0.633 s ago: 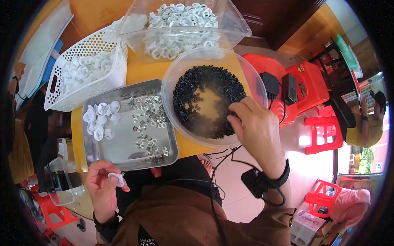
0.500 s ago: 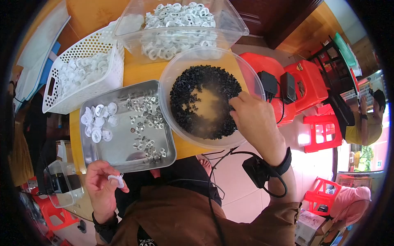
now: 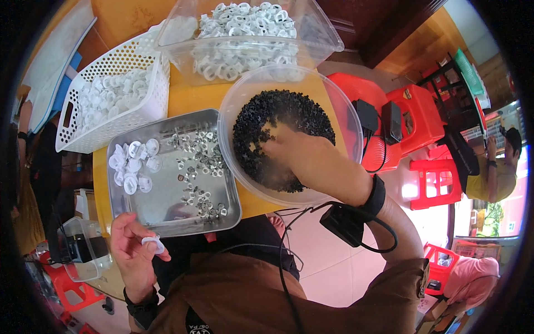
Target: Assembling small plastic and metal components for footwear by inserting metal contacts into housings.
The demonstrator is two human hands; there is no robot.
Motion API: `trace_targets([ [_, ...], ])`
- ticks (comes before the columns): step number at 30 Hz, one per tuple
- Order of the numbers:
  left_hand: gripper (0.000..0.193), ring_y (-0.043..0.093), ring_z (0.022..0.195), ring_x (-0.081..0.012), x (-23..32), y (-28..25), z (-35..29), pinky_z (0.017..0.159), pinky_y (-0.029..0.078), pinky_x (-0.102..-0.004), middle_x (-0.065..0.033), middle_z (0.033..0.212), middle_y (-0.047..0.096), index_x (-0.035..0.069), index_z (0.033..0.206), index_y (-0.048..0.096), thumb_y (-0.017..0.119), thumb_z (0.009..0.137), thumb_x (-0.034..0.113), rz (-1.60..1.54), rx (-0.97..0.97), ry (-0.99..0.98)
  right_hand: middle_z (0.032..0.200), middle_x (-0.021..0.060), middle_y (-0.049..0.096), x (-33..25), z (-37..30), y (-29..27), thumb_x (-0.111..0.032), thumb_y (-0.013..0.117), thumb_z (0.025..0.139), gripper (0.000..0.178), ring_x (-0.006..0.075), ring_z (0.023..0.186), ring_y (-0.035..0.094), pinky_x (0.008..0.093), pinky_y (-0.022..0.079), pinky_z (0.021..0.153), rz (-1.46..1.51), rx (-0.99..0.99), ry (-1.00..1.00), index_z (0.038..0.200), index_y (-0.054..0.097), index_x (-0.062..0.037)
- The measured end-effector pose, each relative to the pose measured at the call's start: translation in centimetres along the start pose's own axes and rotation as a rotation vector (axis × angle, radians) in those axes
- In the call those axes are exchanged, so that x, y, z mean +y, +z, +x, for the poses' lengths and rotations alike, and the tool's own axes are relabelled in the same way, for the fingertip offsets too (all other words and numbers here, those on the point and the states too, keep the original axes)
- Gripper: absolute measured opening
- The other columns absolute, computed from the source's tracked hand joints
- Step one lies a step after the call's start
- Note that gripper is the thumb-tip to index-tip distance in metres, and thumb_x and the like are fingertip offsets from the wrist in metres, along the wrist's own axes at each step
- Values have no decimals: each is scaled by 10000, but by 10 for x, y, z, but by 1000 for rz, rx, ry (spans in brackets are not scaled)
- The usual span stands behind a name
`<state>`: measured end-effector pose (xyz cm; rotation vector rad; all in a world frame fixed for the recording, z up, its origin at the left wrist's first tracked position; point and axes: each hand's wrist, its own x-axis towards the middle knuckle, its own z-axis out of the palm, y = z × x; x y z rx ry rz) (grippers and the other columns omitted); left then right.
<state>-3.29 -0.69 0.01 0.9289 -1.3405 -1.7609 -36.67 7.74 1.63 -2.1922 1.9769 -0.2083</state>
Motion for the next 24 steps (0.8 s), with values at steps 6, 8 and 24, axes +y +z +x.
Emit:
trace_targets([
  [6, 261, 621, 662, -187, -2, -6, 3, 525, 574, -312, -101, 857, 555, -14, 959, 518, 676, 754, -38, -99, -52, -25, 934, 94, 564, 8, -12, -7, -2, 559, 756, 301, 278, 899, 583, 363, 483, 753, -95, -30, 28, 1040, 612, -84],
  [8, 170, 622, 657, -187, -2, -4, 2, 519, 572, -311, -105, 863, 541, -20, 854, 529, 671, 761, -33, -123, -9, -22, 870, 84, 574, 10, -12, -8, -22, 567, 756, 206, 270, 835, 600, 361, 493, 717, -136, -36, 111, 944, 637, -67],
  [24, 157, 634, 698, -208, 0, 0, 0, 568, 588, -335, -119, 883, 556, -27, 888, 553, 662, 774, -28, -134, -72, -37, 812, 99, 584, 23, 2, 11, -239, 599, 775, 161, 295, 767, 608, 405, 479, 656, -101, -80, 118, 816, 644, -90],
])
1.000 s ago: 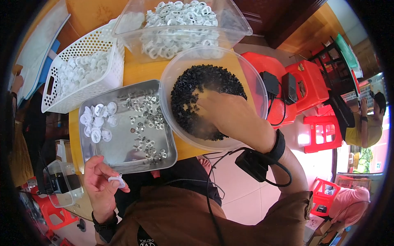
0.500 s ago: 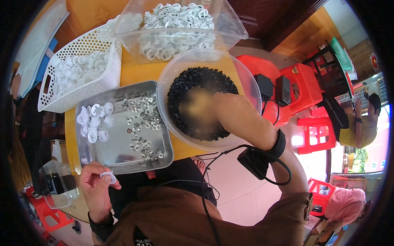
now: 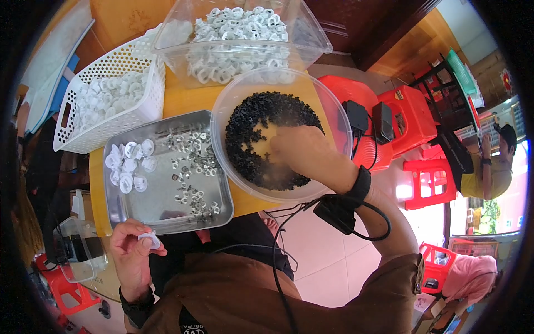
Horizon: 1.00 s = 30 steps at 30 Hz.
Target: Assembling small plastic and metal components for footwear by inserting metal contacts into housings.
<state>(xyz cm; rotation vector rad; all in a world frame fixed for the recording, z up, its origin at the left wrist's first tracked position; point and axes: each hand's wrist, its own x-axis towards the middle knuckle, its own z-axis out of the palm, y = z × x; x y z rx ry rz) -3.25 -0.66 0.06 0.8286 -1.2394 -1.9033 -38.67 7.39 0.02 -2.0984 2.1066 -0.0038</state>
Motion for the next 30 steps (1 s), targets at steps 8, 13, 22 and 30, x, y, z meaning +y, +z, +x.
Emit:
trace_targets([
  [8, 196, 621, 610, -173, -3, -4, -1, 474, 534, -276, -81, 885, 557, 22, 936, 535, 665, 814, 102, 23, 20, -51, 810, 90, 576, -1, -3, 0, -207, 602, 768, 119, 297, 756, 596, 394, 478, 665, 185, 113, 54, 814, 623, -99],
  [13, 189, 621, 613, -174, -6, -5, -2, 466, 525, -282, -91, 911, 571, 27, 963, 541, 649, 834, 114, 13, 27, -55, 844, 84, 579, -7, -2, 0, -182, 595, 763, 120, 289, 758, 600, 396, 478, 671, 207, 146, -19, 843, 625, -99],
  [22, 198, 630, 637, -189, -6, -5, -1, 504, 551, -309, -110, 926, 582, 1, 986, 551, 598, 877, 160, -11, -3, -56, 787, 69, 551, -10, 4, 5, -87, 635, 732, 105, 282, 707, 599, 377, 472, 598, 56, 101, -66, 827, 591, -83],
  [30, 232, 648, 743, -211, -2, 0, -1, 605, 578, -347, -145, 1006, 599, -14, 1054, 568, 577, 887, 147, -6, -3, -85, 738, 85, 567, -6, -3, 4, -19, 655, 689, 131, 278, 671, 587, 359, 460, 578, 206, 190, -34, 775, 560, -50],
])
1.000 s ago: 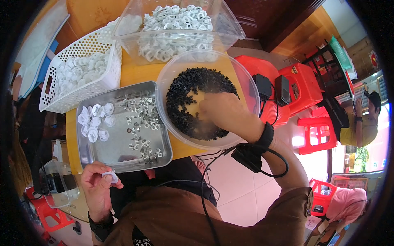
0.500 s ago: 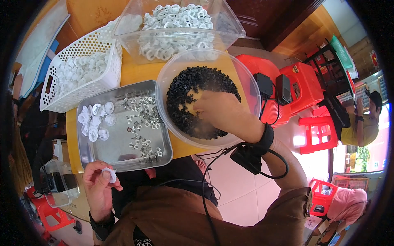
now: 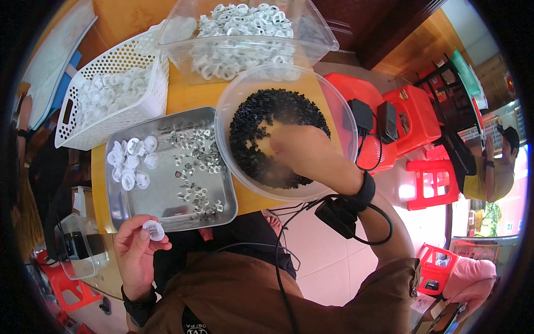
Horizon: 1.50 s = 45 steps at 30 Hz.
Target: Assembling small plastic and metal components for footwear by inserting metal contacts into housings.
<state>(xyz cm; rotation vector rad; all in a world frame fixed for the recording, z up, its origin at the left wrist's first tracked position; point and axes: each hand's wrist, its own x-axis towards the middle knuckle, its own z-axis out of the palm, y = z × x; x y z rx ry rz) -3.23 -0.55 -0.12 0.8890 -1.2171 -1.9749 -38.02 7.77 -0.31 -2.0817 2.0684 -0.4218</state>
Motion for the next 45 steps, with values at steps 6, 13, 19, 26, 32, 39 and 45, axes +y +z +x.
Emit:
trace_targets([
  [6, 271, 650, 760, -223, 3, 1, 1, 644, 585, -354, -157, 981, 616, -34, 1106, 542, 596, 851, 45, -42, 14, -15, 710, 88, 551, -48, -10, -29, 26, 651, 695, 131, 221, 556, 550, 294, 437, 493, 212, 230, 126, 782, 573, -34],
  [13, 247, 625, 737, -175, 13, 13, 8, 586, 557, -296, -141, 981, 607, -1, 1078, 522, 587, 845, 47, 85, 24, 47, 801, 72, 623, -109, -13, -9, 86, 726, 628, 244, 153, 602, 592, 232, 461, 474, 477, 465, -95, 753, 572, -56],
  [19, 155, 637, 779, -192, 7, 19, 10, 620, 576, -294, -146, 1012, 587, -22, 1016, 543, 550, 861, -15, -16, -134, 9, 795, 80, 644, -148, 10, 26, 97, 733, 613, 271, 153, 613, 605, 252, 464, 474, 636, 536, -220, 756, 570, -64],
  [26, 147, 592, 773, -116, 5, 14, 4, 643, 529, -216, -78, 1016, 523, -32, 1016, 583, 563, 871, -16, 34, -138, 144, 795, 64, 645, -157, 21, 41, 62, 749, 616, 264, 160, 585, 603, 251, 465, 481, 653, 503, -283, 745, 560, -69],
  [32, 116, 589, 732, -132, 13, 3, 3, 600, 531, -231, -105, 994, 536, -43, 980, 586, 566, 869, -15, 225, -161, 146, 803, 68, 647, -164, 23, 40, 61, 752, 624, 258, 171, 599, 612, 249, 468, 486, 659, 471, -277, 763, 573, -64],
  [39, 99, 550, 645, -87, 11, 3, 3, 499, 468, -188, -92, 955, 538, -29, 947, 621, 595, 853, -14, 223, -147, 151, 807, 34, 655, -164, 18, 47, 45, 754, 662, 244, 72, 553, 572, 211, 430, 463, 970, 281, -48, 846, 628, -54],
  [45, 110, 537, 601, -73, 9, 0, 5, 483, 445, -179, -78, 925, 530, -8, 940, 633, 631, 829, -11, 407, -191, 253, 790, 29, 651, -161, 16, 48, 42, 749, 672, 224, 57, 508, 537, 197, 406, 456, 1033, 208, -2, 844, 639, -50],
])
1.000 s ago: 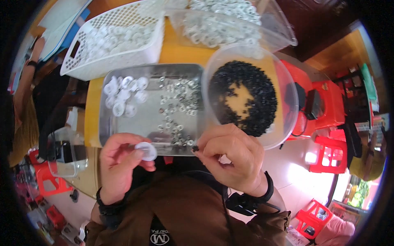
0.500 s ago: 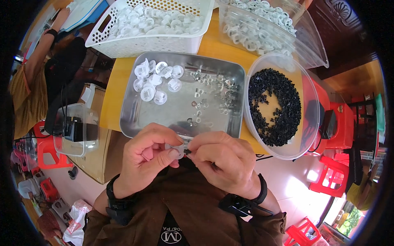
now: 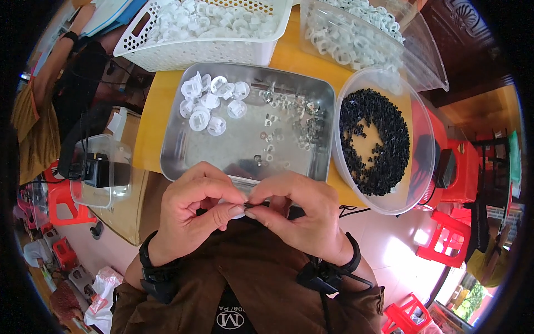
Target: Assembling small plastic and metal components for footwear by inserting metal contacts into housings.
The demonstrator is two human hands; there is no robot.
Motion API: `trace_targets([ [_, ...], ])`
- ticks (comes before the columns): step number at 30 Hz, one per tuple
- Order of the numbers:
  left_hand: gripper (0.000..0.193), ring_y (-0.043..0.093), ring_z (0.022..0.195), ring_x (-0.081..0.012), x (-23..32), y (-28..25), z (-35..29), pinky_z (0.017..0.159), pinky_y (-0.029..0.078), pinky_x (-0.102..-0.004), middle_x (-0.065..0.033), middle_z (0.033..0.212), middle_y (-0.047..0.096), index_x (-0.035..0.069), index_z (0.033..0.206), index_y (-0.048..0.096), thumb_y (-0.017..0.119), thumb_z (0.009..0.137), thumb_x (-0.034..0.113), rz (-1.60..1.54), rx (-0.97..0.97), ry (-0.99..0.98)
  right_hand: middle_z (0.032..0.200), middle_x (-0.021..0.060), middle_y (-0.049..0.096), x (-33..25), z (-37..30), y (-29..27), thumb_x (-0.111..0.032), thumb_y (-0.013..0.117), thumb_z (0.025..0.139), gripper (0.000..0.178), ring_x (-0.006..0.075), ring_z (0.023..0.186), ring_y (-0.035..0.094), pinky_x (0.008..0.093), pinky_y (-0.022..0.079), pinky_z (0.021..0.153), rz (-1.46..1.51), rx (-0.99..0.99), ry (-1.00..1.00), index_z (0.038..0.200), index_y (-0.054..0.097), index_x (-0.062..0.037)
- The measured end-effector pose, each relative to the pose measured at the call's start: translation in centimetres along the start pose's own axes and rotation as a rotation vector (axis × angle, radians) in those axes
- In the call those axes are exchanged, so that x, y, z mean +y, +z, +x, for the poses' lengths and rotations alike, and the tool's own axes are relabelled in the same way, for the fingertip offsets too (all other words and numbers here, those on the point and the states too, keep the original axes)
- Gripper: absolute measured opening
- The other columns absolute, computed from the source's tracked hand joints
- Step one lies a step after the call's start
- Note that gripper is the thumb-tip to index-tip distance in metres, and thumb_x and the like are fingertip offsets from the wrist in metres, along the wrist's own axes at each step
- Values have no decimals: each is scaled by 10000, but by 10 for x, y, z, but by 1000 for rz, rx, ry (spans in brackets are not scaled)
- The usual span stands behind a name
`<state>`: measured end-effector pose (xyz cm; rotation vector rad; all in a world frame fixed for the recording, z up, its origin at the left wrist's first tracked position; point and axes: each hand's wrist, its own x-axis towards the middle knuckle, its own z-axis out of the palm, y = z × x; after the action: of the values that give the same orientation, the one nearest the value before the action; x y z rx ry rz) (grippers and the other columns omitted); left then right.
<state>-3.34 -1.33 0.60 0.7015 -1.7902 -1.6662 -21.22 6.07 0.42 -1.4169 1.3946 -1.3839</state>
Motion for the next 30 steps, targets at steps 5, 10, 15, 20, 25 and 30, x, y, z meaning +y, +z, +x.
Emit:
trace_targets([
  [5, 67, 523, 593, -67, 1, 0, 0, 482, 430, -178, -74, 912, 518, -12, 903, 612, 622, 838, -6, 13, -35, -37, 790, 32, 651, 3, -1, 1, 38, 753, 670, 215, 55, 502, 526, 199, 400, 453, 24, -34, 4, 837, 649, -49],
  [10, 51, 512, 621, -67, -1, 2, -4, 504, 429, -184, -71, 915, 508, -19, 899, 574, 596, 860, 4, -139, 2, -98, 790, 48, 644, 5, 2, 1, 23, 733, 708, 172, 73, 588, 558, 197, 414, 494, 17, -55, -75, 855, 667, -37],
  [15, 53, 517, 638, -68, -2, 1, -5, 510, 433, -183, -68, 920, 507, -23, 897, 574, 598, 859, 5, -98, 13, -94, 816, 49, 629, 3, -1, 4, 9, 714, 743, 139, 80, 643, 570, 196, 435, 535, 64, -53, 30, 868, 666, -26],
  [20, 54, 524, 648, -65, -4, 1, -5, 516, 434, -180, -66, 927, 508, -24, 890, 573, 605, 852, -4, -57, 23, -80, 873, 40, 612, 5, -5, 3, -1, 703, 769, 112, 72, 708, 578, 192, 455, 583, 216, -50, 219, 869, 655, -18],
  [25, 225, 582, 747, -119, 3, 1, -6, 659, 538, -219, -67, 970, 519, -27, 1055, 599, 611, 830, -40, -147, 23, -112, 880, 35, 600, 2, -5, 6, 9, 690, 777, 103, 69, 720, 568, 199, 455, 596, 315, 12, 278, 868, 648, -16],
  [30, 377, 610, 830, -155, -1, -1, -13, 712, 557, -265, -126, 1057, 566, -42, 1180, 530, 613, 813, -68, -286, 23, -212, 867, 55, 603, -6, -1, -1, 33, 698, 732, 135, 115, 711, 590, 215, 463, 600, -72, -15, 41, 845, 647, -20],
])
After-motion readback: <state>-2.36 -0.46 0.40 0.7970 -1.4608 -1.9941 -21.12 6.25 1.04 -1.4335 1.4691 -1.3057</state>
